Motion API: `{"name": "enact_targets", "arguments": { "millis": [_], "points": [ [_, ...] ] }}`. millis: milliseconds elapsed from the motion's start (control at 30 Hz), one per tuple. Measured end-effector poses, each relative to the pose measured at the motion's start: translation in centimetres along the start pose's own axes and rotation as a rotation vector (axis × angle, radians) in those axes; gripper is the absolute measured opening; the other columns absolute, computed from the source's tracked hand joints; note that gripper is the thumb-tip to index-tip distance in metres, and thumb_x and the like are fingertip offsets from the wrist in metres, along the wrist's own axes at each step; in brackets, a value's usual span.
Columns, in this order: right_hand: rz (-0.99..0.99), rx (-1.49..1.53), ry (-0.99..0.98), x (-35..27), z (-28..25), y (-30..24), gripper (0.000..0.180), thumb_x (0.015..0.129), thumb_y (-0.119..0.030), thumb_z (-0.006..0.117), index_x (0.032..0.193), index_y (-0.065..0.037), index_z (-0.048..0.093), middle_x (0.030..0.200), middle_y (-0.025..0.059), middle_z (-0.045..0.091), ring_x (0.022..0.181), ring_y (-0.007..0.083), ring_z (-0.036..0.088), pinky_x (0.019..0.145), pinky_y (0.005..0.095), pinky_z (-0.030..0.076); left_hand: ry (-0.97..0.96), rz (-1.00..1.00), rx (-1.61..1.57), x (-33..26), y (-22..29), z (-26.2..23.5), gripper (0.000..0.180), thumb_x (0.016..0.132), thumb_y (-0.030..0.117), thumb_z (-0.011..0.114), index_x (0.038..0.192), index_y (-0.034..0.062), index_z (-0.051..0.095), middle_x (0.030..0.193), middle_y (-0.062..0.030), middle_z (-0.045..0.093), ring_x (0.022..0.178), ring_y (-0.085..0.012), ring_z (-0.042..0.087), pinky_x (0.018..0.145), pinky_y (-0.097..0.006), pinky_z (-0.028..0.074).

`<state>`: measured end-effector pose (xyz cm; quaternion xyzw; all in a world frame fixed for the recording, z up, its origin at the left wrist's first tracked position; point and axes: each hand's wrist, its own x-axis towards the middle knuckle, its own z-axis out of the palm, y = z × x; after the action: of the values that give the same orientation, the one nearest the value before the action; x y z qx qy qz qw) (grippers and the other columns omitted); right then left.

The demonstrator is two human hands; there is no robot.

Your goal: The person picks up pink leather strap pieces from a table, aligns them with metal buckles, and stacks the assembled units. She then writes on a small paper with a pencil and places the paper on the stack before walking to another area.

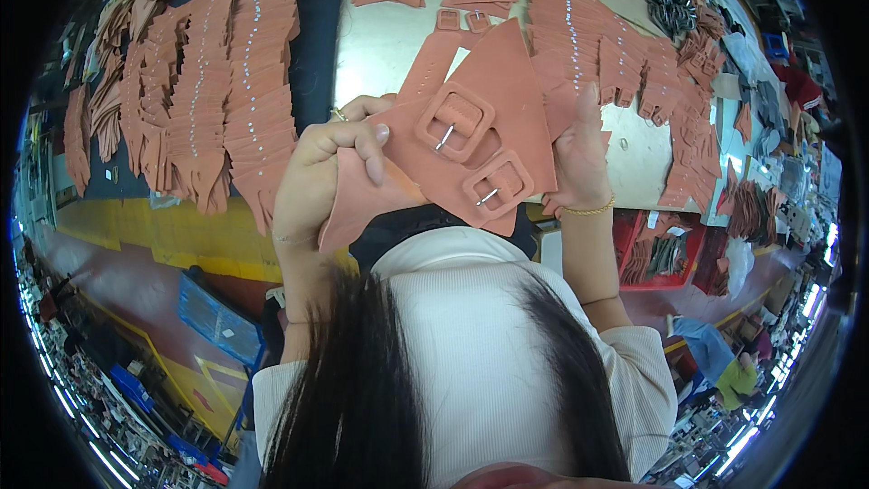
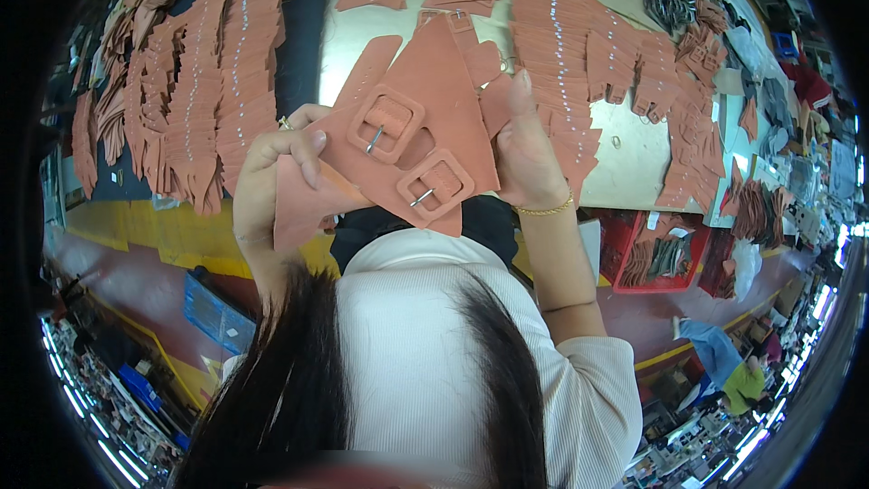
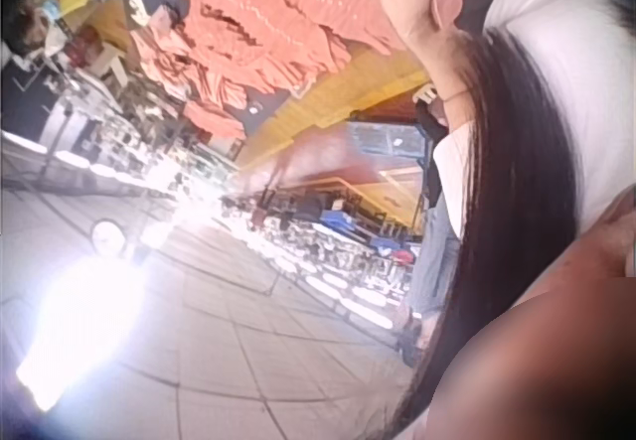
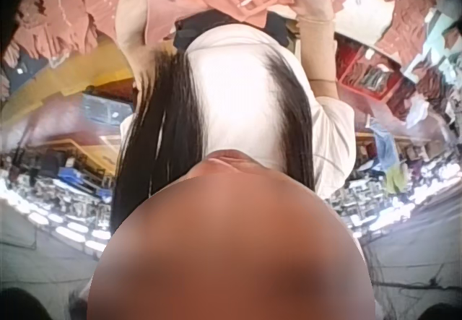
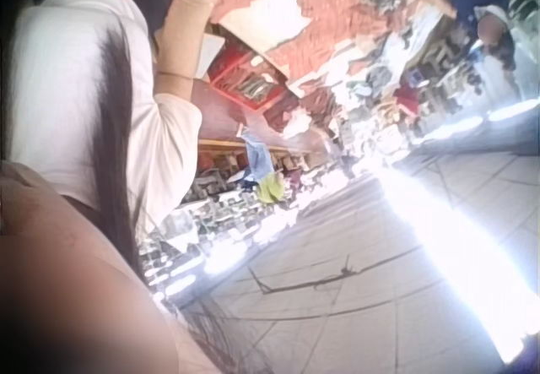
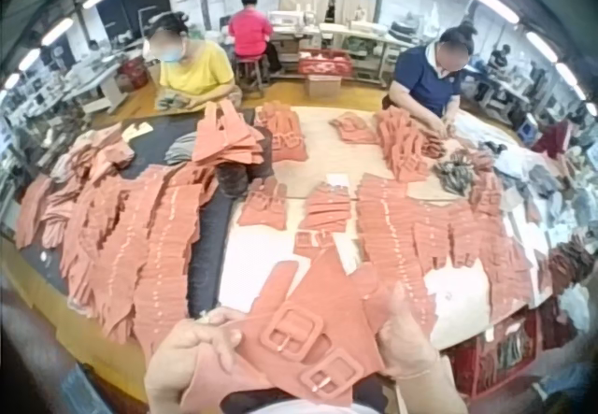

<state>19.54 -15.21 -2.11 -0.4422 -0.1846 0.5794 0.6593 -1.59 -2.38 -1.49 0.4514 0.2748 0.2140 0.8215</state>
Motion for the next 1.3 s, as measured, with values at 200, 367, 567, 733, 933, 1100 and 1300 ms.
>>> {"name": "enact_targets", "arguments": {
  "millis": [200, 367, 567, 733, 933, 1100, 1300],
  "points": [
    [0.117, 0.02, 0.018, 0.2, -0.8, 0.6, 0.07, 0.096, -0.042, 0.051, 0.146, -0.003, 0.022, 0.144, 0.0125, 0.038, 0.129, 0.0241, 0.044, 0.105, 0.0367, 0.04, 0.022, 0.024, 0.116, 0.2, -0.3, -0.2, 0.036, 0.092, 0.001, 0.05, 0.058, 0.0008, 0.059, 0.106, -0.01, 0.057, 0.094, -0.0151, 0.053, 0.086, -0.026, 0.038],
    [-0.133, -0.278, 0.019, 2.1, -1.8, 3.3, 0.082, 0.084, -0.016, 0.07, 0.149, -0.009, 0.02, 0.145, 0.0115, 0.036, 0.13, 0.0199, 0.04, 0.104, 0.0338, 0.039, 0.037, 0.106, 0.512, 0.6, -0.6, -0.7, 0.023, 0.077, -0.012, 0.045, 0.061, -0.0026, 0.058, 0.104, -0.0127, 0.057, 0.093, -0.0183, 0.054, 0.086, -0.026, 0.039],
    [0.039, -0.419, 0.042, 4.4, -3.9, 7.2, 0.075, 0.083, -0.016, 0.072, 0.145, -0.012, 0.029, 0.119, 0.0073, 0.053, 0.088, 0.0081, 0.06, 0.071, 0.021, 0.052, -0.064, 0.133, 0.922, 0.7, 0.0, -0.8, 0.021, 0.08, -0.01, 0.049, 0.062, -0.0025, 0.057, 0.095, -0.0136, 0.058, 0.073, -0.0192, 0.055, 0.068, -0.025, 0.041],
    [0.199, -0.292, 0.006, 5.4, -5.3, 10.4, 0.032, 0.086, -0.021, 0.07, 0.108, -0.004, 0.055, 0.117, 0.0082, 0.054, 0.084, 0.0101, 0.062, 0.062, 0.0261, 0.054, -0.153, 0.036, 0.973, 1.9, 0.0, -0.5, 0.014, 0.066, -0.012, 0.046, 0.063, -0.0035, 0.057, 0.091, -0.0145, 0.058, 0.072, -0.0235, 0.054, 0.062, -0.031, 0.042],
    [-0.257, -0.893, 0.231, 7.0, -8.5, 11.9, 0.026, 0.086, -0.023, 0.069, 0.084, -0.004, 0.051, 0.081, 0.0042, 0.062, 0.066, 0.013, 0.062, 0.056, 0.0262, 0.05, -0.125, -0.021, 1.217, 5.7, -1.7, -1.1, 0.014, 0.07, -0.007, 0.047, 0.068, -0.0044, 0.06, 0.093, -0.0229, 0.057, 0.083, -0.0379, 0.058, 0.074, -0.041, 0.048],
    [0.063, -1.11, 0.385, 5.4, -12.4, 7.5, 0.024, 0.086, -0.018, 0.066, 0.081, -0.003, 0.048, 0.065, 0.0037, 0.055, 0.055, 0.0137, 0.058, 0.051, 0.0263, 0.044, -0.088, 0.071, 1.291, 11.6, -3.9, -2.5, 0.015, 0.071, -0.006, 0.045, 0.07, -0.0059, 0.061, 0.087, -0.0209, 0.056, 0.083, -0.037, 0.059, 0.081, -0.041, 0.048],
    [-0.176, -0.76, 0.631, 5.6, -14.6, 4.8, 0.014, 0.084, -0.007, 0.06, 0.096, -0.001, 0.054, 0.078, 0.0082, 0.06, 0.061, 0.0093, 0.056, 0.055, 0.0252, 0.045, 0.028, -0.207, 0.438, 18.3, -9.2, -7.2, 0.023, 0.079, -0.006, 0.041, 0.07, 0.0009, 0.061, 0.086, -0.0076, 0.058, 0.075, -0.0217, 0.062, 0.063, -0.032, 0.054]
  ]
}}
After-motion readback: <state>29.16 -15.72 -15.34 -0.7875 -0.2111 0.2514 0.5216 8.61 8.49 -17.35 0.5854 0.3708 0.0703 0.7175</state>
